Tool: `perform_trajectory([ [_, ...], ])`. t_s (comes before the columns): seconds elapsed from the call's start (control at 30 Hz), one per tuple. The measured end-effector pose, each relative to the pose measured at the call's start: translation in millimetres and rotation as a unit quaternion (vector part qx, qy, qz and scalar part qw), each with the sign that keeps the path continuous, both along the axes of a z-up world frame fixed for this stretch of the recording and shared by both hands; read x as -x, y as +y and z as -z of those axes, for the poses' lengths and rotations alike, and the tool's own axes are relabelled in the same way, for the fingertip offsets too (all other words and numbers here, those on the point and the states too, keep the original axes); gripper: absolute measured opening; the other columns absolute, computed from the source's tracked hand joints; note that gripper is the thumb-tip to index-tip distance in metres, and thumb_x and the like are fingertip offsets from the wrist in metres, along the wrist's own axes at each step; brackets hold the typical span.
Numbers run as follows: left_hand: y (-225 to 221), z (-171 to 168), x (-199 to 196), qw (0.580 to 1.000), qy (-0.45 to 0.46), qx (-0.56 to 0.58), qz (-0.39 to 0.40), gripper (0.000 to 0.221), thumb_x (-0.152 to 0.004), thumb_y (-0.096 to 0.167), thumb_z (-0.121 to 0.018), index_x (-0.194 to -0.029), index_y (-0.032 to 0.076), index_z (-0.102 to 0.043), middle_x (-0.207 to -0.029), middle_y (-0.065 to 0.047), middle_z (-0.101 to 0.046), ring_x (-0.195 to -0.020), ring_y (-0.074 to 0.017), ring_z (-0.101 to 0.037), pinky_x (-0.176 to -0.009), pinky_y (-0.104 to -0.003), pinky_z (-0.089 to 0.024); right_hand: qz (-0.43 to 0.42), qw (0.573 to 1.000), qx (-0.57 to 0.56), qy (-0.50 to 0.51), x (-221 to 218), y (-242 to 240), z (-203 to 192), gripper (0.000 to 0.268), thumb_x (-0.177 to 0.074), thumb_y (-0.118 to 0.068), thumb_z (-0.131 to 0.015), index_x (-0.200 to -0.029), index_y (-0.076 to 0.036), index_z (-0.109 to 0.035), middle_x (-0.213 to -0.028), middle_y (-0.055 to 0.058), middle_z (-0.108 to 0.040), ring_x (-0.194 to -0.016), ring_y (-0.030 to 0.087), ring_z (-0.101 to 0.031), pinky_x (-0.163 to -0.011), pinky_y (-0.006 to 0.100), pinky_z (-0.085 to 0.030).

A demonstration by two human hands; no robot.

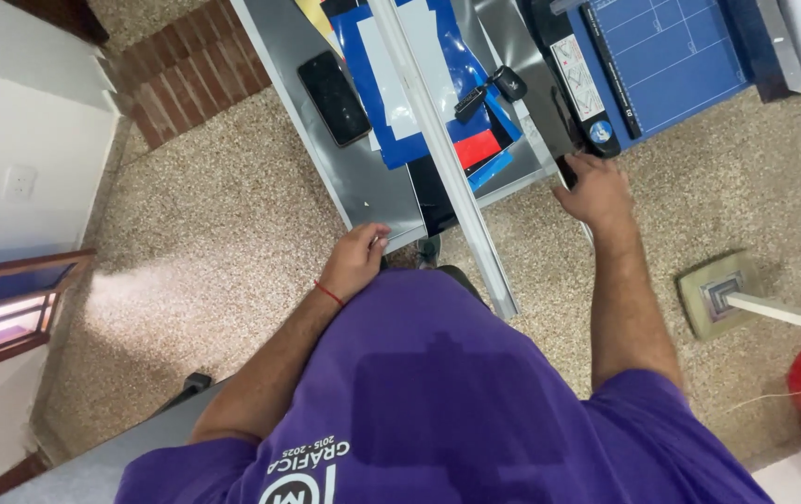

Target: Measuring a sheet of film, rolling it onto a cardboard core, marking the dimensions, and cutting it with a utility knife.

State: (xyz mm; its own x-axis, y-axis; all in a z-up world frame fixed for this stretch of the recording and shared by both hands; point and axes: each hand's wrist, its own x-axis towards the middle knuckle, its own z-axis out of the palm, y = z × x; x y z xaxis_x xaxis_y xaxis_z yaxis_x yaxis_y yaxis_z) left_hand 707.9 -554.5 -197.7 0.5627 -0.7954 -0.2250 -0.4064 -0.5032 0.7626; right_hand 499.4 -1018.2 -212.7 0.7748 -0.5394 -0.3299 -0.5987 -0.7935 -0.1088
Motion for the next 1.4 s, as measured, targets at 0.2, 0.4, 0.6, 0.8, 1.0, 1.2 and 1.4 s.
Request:
perform_trajectory([
  [0.2, -2, -8, 5, 1.0, -0.006, 0.013, 0.002, 0.022, -0.112, 0.015, -0.068, -0.132, 0.011, -0.075, -0.11, -0.018, -0.082, -0.105, -0.0442, -0.081, -0.088, -0.054, -0.067, 0.014, 0.996, 0.078, -0.047, 21, 33, 23, 0.085, -0.095, -0.049, -0.083, -0.17, -0.017, -0.062, -0.172, 0.01, -0.06, -0.154, 0.039, -0.053, -0.117, 0.069, -0.034],
  [0.4, -6, -10, 5, 1.0, -0.008, 0.011, 0.0, 0.022, -0.112, 0.016, -0.068, -0.133, 0.011, -0.076, -0.111, -0.017, -0.082, -0.105, -0.043, -0.081, -0.087, -0.052, -0.068, 0.022, 0.988, 0.062, -0.136, 13, 53, 44, 0.091, -0.09, -0.035, -0.089, -0.171, -0.007, -0.058, -0.16, 0.021, -0.061, -0.151, 0.04, -0.054, -0.119, 0.073, -0.026],
  [0.6, -10, -8, 5, 0.999, -0.046, 0.008, 0.02, 0.022, -0.111, 0.019, -0.071, -0.131, 0.013, -0.077, -0.107, -0.015, -0.083, -0.103, -0.0408, -0.082, -0.085, -0.051, -0.068, 0.056, 0.987, 0.097, -0.114, -6, 47, 58, 0.093, -0.085, -0.007, -0.084, -0.171, -0.005, -0.049, -0.164, 0.02, -0.05, -0.146, 0.04, -0.052, -0.106, 0.06, -0.035],
  [0.8, -9, -12, 7, 0.999, -0.041, 0.006, 0.019, 0.022, -0.111, 0.019, -0.071, -0.131, 0.014, -0.076, -0.109, -0.015, -0.083, -0.105, -0.041, -0.082, -0.087, -0.052, -0.068, 0.036, 0.983, 0.098, -0.154, -15, 57, 47, 0.076, -0.082, -0.004, -0.077, -0.157, -0.003, -0.063, -0.172, 0.023, -0.044, -0.158, 0.044, -0.039, -0.115, 0.061, -0.036],
  [1.0, -6, -8, 9, 0.999, -0.039, 0.02, 0.014, 0.022, -0.11, 0.018, -0.072, -0.131, 0.013, -0.076, -0.108, -0.015, -0.082, -0.105, -0.0419, -0.081, -0.088, -0.052, -0.067, 0.034, 0.992, 0.057, -0.105, -16, 54, 48, 0.101, -0.078, -0.004, -0.082, -0.172, -0.01, -0.045, -0.168, 0.016, -0.051, -0.156, 0.035, -0.043, -0.117, 0.06, -0.031],
  [1.2, -8, -8, 9, 0.999, -0.044, 0.011, 0.018, 0.022, -0.11, 0.02, -0.072, -0.131, 0.014, -0.076, -0.108, -0.013, -0.082, -0.106, -0.0398, -0.081, -0.089, -0.052, -0.066, 0.052, 0.989, 0.115, -0.073, -14, 32, 58, 0.089, -0.083, -0.013, -0.078, -0.168, -0.007, -0.054, -0.169, 0.012, -0.049, -0.152, 0.035, -0.041, -0.111, 0.06, -0.035],
  [1.4, -4, -3, 9, 1.0, -0.023, 0.003, 0.013, 0.024, -0.112, 0.021, -0.07, -0.135, 0.016, -0.075, -0.11, -0.013, -0.083, -0.108, -0.0405, -0.081, -0.091, -0.051, -0.067, -0.002, 0.973, 0.182, -0.139, -3, 37, 66, 0.073, -0.086, -0.017, -0.082, -0.157, -0.008, -0.067, -0.137, 0.016, -0.065, -0.135, 0.037, -0.059, -0.108, 0.056, -0.035],
])
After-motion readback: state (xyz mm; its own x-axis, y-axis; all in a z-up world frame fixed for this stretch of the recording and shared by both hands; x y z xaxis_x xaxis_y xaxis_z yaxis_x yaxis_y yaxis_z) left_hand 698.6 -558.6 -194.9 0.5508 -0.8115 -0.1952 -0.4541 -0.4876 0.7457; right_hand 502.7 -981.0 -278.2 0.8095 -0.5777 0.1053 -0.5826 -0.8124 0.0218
